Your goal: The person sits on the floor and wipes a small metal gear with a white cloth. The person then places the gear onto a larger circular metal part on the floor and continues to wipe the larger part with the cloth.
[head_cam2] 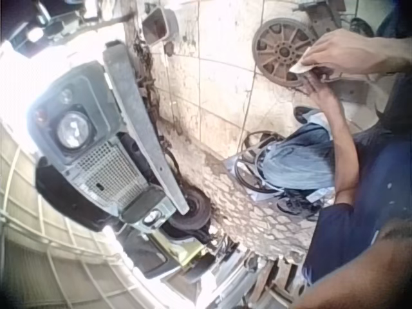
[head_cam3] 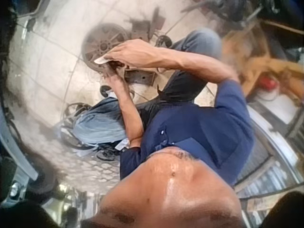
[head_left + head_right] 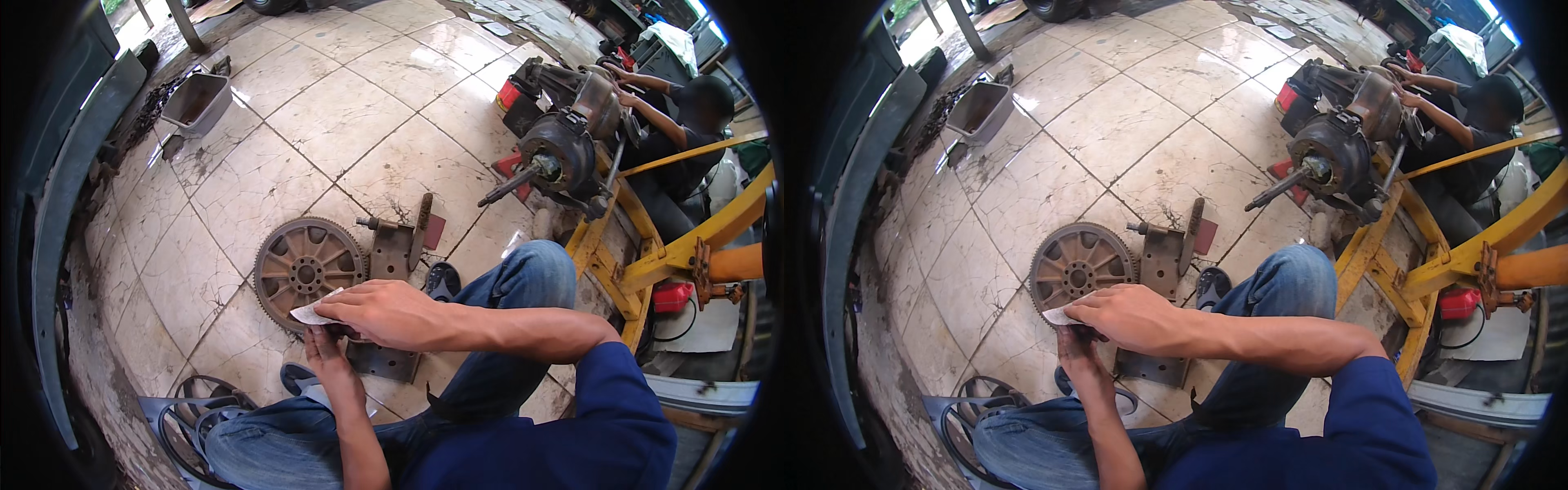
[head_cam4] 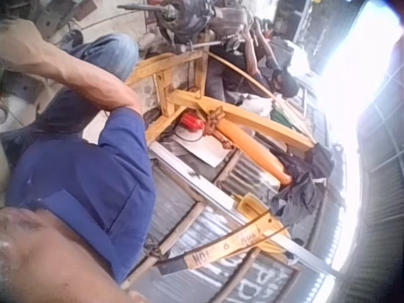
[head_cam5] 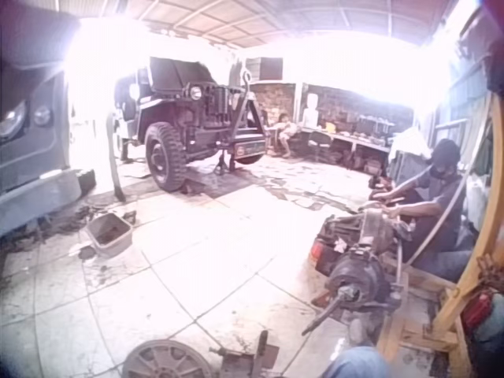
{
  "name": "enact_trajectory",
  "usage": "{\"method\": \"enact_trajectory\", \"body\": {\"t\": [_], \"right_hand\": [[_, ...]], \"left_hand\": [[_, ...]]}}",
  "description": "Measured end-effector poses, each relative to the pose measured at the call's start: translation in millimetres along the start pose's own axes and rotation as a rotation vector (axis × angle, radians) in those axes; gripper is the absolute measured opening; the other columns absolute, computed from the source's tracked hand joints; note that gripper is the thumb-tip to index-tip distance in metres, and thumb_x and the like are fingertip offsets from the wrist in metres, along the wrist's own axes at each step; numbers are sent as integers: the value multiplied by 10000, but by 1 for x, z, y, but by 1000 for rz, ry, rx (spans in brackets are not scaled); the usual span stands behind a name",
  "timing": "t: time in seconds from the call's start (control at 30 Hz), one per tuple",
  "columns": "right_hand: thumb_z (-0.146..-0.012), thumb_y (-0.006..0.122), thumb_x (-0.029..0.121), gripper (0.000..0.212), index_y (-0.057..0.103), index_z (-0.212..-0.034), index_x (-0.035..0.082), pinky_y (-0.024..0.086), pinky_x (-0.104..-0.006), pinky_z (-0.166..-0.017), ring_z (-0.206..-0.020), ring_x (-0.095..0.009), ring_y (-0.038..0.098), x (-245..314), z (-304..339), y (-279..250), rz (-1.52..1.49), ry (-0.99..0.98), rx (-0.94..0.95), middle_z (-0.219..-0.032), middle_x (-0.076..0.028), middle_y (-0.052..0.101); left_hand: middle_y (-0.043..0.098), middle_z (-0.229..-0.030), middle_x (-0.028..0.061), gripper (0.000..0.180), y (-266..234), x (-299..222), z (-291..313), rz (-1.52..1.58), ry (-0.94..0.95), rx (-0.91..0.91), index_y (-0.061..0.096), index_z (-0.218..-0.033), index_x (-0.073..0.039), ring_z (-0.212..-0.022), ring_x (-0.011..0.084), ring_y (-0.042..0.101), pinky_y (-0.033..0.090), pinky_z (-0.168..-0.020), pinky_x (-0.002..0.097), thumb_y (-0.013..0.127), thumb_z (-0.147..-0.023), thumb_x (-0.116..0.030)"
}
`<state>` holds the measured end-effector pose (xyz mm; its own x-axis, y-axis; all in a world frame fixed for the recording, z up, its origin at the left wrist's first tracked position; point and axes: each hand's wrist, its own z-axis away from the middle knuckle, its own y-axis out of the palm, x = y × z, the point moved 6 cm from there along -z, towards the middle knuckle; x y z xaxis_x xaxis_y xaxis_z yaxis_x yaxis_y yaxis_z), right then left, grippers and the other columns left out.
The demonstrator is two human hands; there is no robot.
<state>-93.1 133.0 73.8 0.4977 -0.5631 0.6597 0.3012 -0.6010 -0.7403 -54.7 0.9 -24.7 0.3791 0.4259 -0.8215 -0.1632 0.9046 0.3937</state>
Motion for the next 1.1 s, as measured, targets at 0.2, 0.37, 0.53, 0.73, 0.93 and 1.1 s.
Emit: {"method": "enact_trajectory", "body": {"t": [0.2,0.37,0.53,0.73,0.93,1.1], "right_hand": [[-843,560,96,489,548,-1323,0,498,-400,-986,-1177,-322,613,0,1,-3,19,-13,-21,-1258,-174,643],[-837,565,78,542,521,-1376,44,506,-401,-973,-1171,-323,614,2,0,-3,4,-23,-13,-1282,-160,631],[-845,580,73,596,483,-1432,114,516,-409,-965,-1203,-333,597,2,-1,0,12,-18,13,-1339,-149,596],[-859,582,85,605,469,-1451,135,515,-411,-974,-1229,-335,584,2,0,2,-13,3,53,-1367,-142,578],[-863,574,96,579,487,-1435,119,507,-416,-987,-1233,-335,582,2,-2,-1,-2,-8,35,-1353,-149,590],[-849,584,82,580,502,-1423,116,507,-415,-988,-1223,-336,589,5,-3,-4,-13,-14,26,-1342,-150,598]], "left_hand": [[444,-1359,145,366,8,-8,10,-127,101,-144,425,-1385,31,-1167,246,555,436,-1029,373,415,-1029,-57],[469,-1350,149,369,12,-17,9,-195,93,-154,418,-1395,4,-1203,232,538,447,-1009,375,427,-1042,-103],[541,-1271,112,430,13,-17,9,-56,142,-131,428,-1380,-49,-1185,194,534,412,-1001,360,470,-1052,-324],[593,-1136,77,367,19,-21,9,26,201,-140,463,-1298,-65,-961,155,573,443,-885,321,462,-1067,-351],[615,-1065,63,327,19,-23,8,29,172,-91,474,-1257,-70,-898,142,572,432,-854,322,463,-1066,-336],[610,-1121,66,332,11,-15,4,55,159,-105,473,-1268,-85,-957,144,572,419,-887,339,460,-1065,-347]]}}
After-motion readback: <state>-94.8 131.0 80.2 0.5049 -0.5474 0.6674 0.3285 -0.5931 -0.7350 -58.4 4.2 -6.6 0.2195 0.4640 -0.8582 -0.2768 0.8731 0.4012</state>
